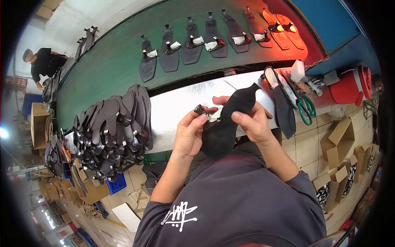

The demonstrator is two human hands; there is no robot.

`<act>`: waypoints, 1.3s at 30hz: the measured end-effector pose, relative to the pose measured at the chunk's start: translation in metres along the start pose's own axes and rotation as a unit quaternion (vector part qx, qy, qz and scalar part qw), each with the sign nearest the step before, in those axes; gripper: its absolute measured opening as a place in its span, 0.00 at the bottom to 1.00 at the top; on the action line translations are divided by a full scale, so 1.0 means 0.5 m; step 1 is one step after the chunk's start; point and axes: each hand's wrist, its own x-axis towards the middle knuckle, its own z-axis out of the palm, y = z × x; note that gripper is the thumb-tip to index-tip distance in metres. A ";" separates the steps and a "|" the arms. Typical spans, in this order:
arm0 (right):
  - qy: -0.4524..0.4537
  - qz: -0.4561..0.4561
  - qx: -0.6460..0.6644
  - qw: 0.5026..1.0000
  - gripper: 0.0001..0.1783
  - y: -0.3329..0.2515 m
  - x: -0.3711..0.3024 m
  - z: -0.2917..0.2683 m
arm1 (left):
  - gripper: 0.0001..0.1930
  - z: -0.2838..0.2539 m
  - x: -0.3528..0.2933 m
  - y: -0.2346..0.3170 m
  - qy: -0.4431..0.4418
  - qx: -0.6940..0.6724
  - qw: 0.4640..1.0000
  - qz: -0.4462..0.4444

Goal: The person is assembling and finishing components of a shoe at a manufacturing station.

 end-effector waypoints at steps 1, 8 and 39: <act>-0.026 0.007 0.034 0.999 0.26 -0.002 0.001 0.002 | 0.13 -0.001 -0.001 0.001 -0.017 -0.030 0.999 -0.009; -0.027 -0.014 0.028 0.999 0.18 -0.054 -0.028 -0.011 | 0.13 -0.024 -0.014 0.001 0.000 0.039 0.999 0.031; 0.022 -0.078 -0.316 0.945 0.22 -0.023 -0.080 0.029 | 0.17 -0.018 -0.027 -0.004 -0.031 0.062 0.996 0.055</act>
